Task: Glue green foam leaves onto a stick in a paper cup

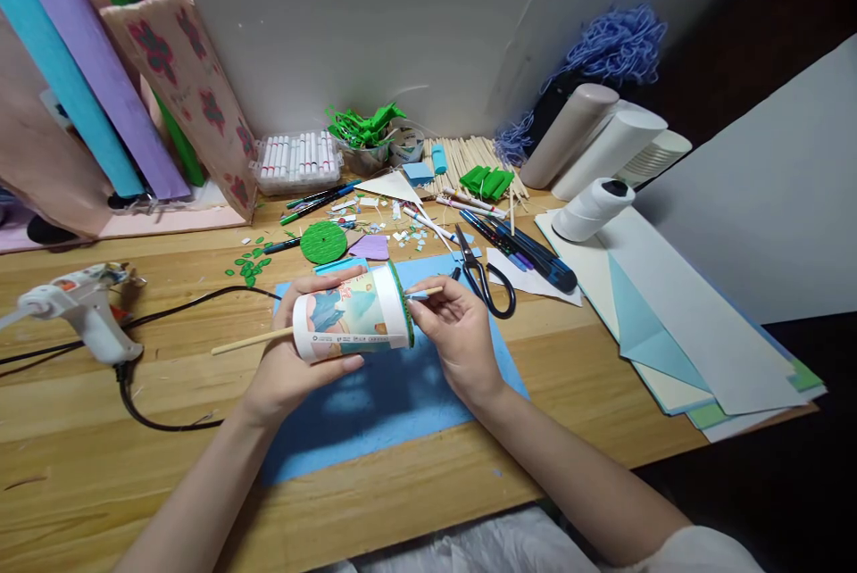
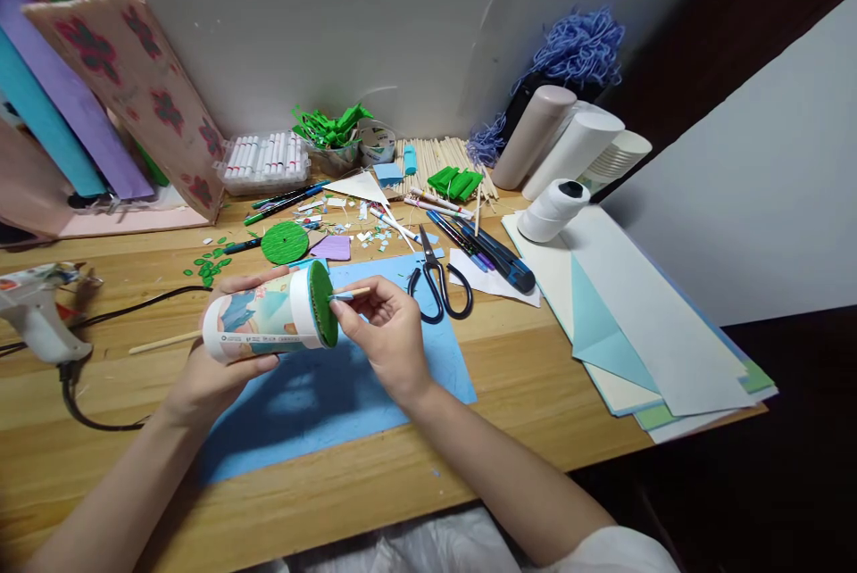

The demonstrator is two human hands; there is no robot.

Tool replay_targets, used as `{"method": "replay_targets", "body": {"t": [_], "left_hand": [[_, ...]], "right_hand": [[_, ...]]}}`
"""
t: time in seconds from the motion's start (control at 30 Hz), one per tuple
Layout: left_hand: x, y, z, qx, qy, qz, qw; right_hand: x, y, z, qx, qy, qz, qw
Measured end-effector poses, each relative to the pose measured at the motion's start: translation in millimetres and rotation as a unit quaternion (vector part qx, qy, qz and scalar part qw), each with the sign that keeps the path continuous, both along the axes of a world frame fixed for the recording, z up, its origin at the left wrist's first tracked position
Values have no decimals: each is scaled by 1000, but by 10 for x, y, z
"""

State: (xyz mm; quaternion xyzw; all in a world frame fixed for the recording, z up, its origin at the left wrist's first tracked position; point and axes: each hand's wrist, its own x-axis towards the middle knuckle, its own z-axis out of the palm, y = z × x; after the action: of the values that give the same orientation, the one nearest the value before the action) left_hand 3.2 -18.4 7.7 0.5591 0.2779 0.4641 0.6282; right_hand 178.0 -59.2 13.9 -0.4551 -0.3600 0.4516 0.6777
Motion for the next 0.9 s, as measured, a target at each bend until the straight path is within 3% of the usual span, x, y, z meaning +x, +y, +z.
{"method": "replay_targets", "body": {"t": [0.23, 0.5, 0.7, 0.9], "left_hand": [[34, 8, 66, 56, 25, 1, 998], [16, 23, 50, -44, 3, 29, 999], [41, 30, 88, -58, -19, 27, 998], [13, 18, 74, -68, -28, 6, 997]], "right_hand": [[-25, 10, -13, -43, 67, 14, 997], [29, 54, 15, -39, 61, 53, 996], [131, 74, 15, -11, 32, 95, 995], [185, 85, 41, 3, 2, 90, 996]]}}
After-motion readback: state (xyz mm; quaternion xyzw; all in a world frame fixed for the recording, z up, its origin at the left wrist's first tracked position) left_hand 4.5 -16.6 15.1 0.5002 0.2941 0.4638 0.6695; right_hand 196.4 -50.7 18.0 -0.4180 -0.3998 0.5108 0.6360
